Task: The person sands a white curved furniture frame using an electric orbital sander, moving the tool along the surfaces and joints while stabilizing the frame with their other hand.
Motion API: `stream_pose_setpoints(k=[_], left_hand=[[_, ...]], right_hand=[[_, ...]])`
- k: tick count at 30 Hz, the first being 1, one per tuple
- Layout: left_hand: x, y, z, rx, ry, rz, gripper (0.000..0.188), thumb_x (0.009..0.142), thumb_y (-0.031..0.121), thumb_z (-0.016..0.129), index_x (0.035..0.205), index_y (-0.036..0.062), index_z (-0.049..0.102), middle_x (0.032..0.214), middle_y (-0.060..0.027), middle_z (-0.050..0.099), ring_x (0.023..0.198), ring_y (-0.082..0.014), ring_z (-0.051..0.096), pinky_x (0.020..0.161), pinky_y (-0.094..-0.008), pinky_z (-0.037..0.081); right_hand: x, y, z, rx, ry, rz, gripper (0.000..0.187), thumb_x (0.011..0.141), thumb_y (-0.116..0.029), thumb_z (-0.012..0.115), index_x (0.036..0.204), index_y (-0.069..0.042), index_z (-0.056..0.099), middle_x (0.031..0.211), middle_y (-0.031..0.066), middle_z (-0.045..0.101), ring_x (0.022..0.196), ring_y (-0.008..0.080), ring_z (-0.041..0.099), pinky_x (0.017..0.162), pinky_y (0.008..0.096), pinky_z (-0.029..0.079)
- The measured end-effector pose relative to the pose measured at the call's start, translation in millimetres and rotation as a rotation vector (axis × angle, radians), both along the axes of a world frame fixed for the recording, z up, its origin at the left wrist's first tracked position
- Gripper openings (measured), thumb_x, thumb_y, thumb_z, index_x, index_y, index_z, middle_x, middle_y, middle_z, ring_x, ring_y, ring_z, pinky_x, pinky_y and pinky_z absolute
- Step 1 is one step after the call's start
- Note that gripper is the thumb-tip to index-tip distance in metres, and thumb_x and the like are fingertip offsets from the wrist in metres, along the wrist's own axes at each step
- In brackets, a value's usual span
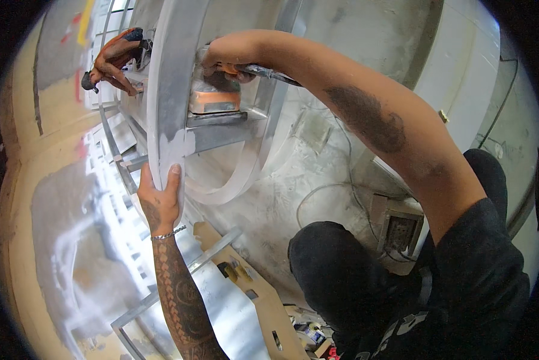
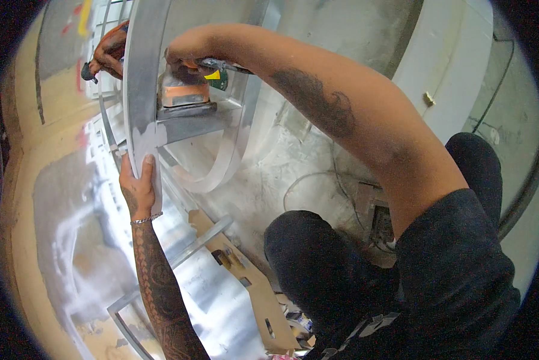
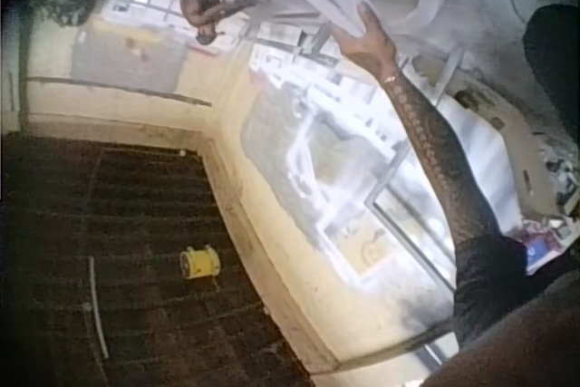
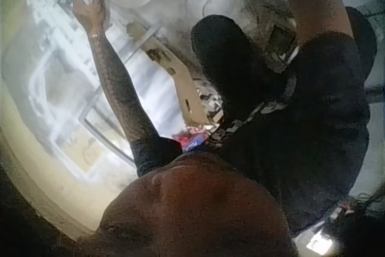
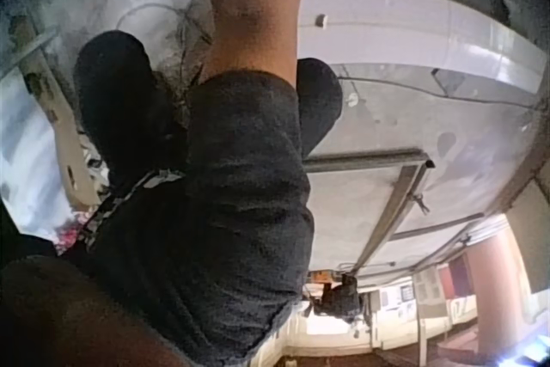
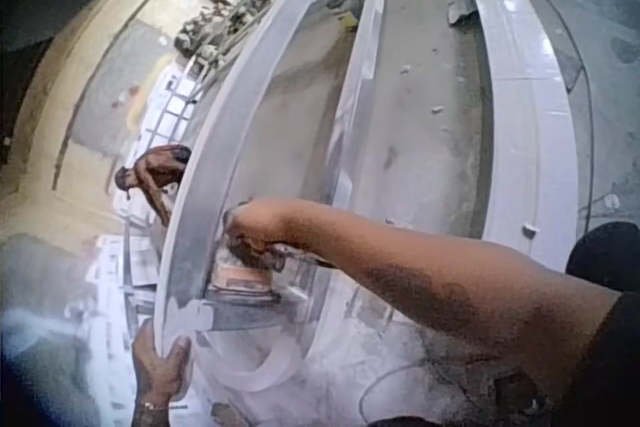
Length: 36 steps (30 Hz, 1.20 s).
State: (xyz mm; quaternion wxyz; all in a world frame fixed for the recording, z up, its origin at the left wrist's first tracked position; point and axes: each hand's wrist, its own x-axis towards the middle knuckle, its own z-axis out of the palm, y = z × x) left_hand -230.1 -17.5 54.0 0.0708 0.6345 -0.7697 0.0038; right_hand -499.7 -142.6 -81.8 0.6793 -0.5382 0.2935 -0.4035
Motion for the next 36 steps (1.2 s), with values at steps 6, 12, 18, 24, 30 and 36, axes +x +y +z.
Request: stream_pose_setpoints(k=[6, 12, 18, 24, 30, 36], left_hand=[[-2, 1, 0, 0.014, 0.017, 0.015, 0.043, 0.090, 0.032, 0.072, 0.115, -0.0021, 0.062, 0.099, -0.0142, 0.070, 0.092, -0.0215, 0.066, 0.085, -0.0349, 0.051], [0, 3, 2, 0.000, -0.028, 0.013, 0.044, 0.091, 0.032, 0.069, 0.116, -0.0023, 0.061, 0.100, -0.0150, 0.070, 0.093, -0.0229, 0.066, 0.086, -0.0355, 0.051], [3, -2, -3, 0.008, -0.092, -0.004, 0.044, 0.094, 0.034, 0.065, 0.117, -0.0026, 0.060, 0.104, -0.0167, 0.068, 0.095, -0.0252, 0.064, 0.088, -0.0366, 0.049], [8, -2, 4, 0.037, 0.046, 0.062, 0.050, 0.095, 0.040, 0.060, 0.120, -0.0037, 0.057, 0.103, -0.0137, 0.068, 0.095, -0.0217, 0.063, 0.089, -0.0345, 0.047], [13, -1, 4, 0.076, 0.052, 0.067, 0.054, 0.095, 0.044, 0.060, 0.122, -0.0036, 0.057, 0.101, -0.0138, 0.069, 0.095, -0.0213, 0.064, 0.087, -0.0335, 0.048], [21, -6, -2, 0.015, 0.013, 0.014, 0.049, 0.095, 0.041, 0.059, 0.116, -0.0040, 0.059, 0.101, -0.0144, 0.068, 0.093, -0.0237, 0.063, 0.086, -0.0363, 0.048]], right_hand=[[-3, 5, 3, 0.064, -0.033, -0.026, 0.018, 0.081, -0.020, 0.061, 0.072, -0.005, 0.057, 0.063, 0.0069, 0.049, 0.048, 0.0170, 0.043, 0.043, 0.0334, 0.034], [8, -2, -3, 0.004, -0.068, -0.041, 0.019, 0.080, -0.021, 0.059, 0.070, -0.005, 0.057, 0.060, 0.0065, 0.048, 0.048, 0.0165, 0.045, 0.043, 0.0322, 0.034], [0, -3, -34, 0.088, -0.124, -0.003, 0.019, 0.078, -0.021, 0.059, 0.068, -0.007, 0.055, 0.058, 0.0051, 0.047, 0.045, 0.0148, 0.043, 0.040, 0.0310, 0.032], [11, -8, -57, 0.134, -0.179, 0.005, 0.017, 0.078, -0.021, 0.060, 0.067, -0.009, 0.055, 0.056, 0.0034, 0.047, 0.041, 0.0141, 0.040, 0.038, 0.0309, 0.032], [24, -22, -47, 0.115, -0.268, 0.034, 0.016, 0.081, -0.023, 0.059, 0.076, -0.007, 0.059, 0.062, 0.0063, 0.052, 0.049, 0.0159, 0.047, 0.044, 0.0319, 0.037], [9, -18, -10, 0.020, -0.269, 0.050, 0.032, 0.090, -0.025, 0.056, 0.107, -0.001, 0.068, 0.088, 0.0191, 0.068, 0.077, 0.0277, 0.065, 0.065, 0.0441, 0.051]])
